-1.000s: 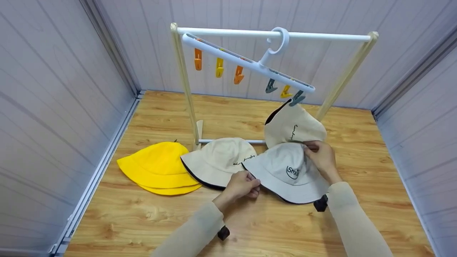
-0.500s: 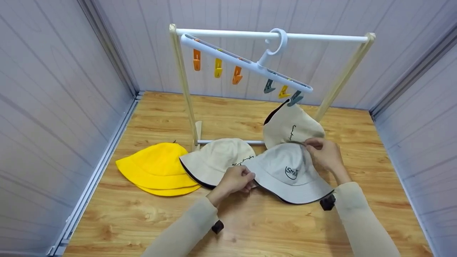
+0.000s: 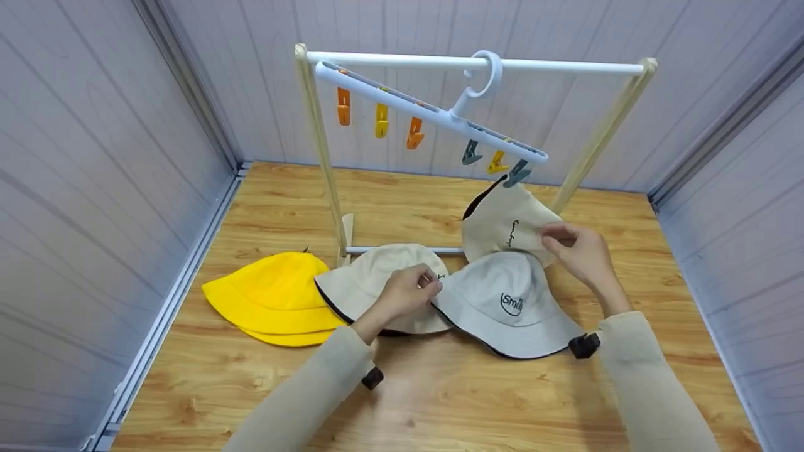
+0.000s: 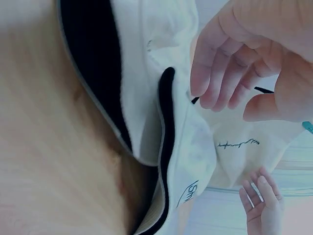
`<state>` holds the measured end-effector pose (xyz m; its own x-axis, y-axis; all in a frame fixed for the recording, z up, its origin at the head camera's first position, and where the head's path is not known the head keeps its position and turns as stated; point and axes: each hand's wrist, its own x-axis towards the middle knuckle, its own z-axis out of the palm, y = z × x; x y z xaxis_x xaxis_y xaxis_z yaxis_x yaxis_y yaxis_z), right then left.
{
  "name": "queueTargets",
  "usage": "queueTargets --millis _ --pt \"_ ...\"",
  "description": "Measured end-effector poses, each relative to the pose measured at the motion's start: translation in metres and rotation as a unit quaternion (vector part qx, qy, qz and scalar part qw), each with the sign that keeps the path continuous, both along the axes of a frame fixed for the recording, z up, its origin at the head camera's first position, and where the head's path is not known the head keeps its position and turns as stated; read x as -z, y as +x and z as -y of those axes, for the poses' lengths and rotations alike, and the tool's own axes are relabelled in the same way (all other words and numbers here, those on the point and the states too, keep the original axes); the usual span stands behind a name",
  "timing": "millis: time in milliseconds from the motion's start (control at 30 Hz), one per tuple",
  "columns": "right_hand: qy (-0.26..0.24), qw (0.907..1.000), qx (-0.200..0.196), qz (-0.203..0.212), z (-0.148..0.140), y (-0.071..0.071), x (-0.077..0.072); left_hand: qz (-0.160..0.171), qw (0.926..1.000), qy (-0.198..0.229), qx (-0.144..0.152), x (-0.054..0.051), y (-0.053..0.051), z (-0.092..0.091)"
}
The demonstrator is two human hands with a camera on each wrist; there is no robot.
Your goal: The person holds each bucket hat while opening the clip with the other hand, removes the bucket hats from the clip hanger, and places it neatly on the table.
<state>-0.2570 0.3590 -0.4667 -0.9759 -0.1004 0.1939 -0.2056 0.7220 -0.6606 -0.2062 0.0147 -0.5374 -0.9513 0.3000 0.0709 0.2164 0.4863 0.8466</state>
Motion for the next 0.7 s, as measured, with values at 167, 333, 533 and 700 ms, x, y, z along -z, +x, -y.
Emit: queueTargets --millis 167,333,533,700 --pt "-0.015 0.9999 0.002 0.004 0.003 0.0 -0.015 -0.018 0.9998 0.001 -0.005 -0.012 -0.009 0.003" --pt "-0.036 0.9993 0.001 -0.002 0.007 -0.001 -0.029 -0.015 0.9997 0.019 -0.005 -0.025 -0.018 0.005" --pt "-0.07 0.9975 -0.007 -0.012 0.01 -0.001 -0.044 -0.023 0.9989 0.041 0.003 -0.043 -0.028 0.008" --pt "-0.091 0.9956 -0.014 -0.013 0.01 -0.001 -0.053 -0.043 0.9969 0.065 0.012 -0.055 -0.037 0.009"
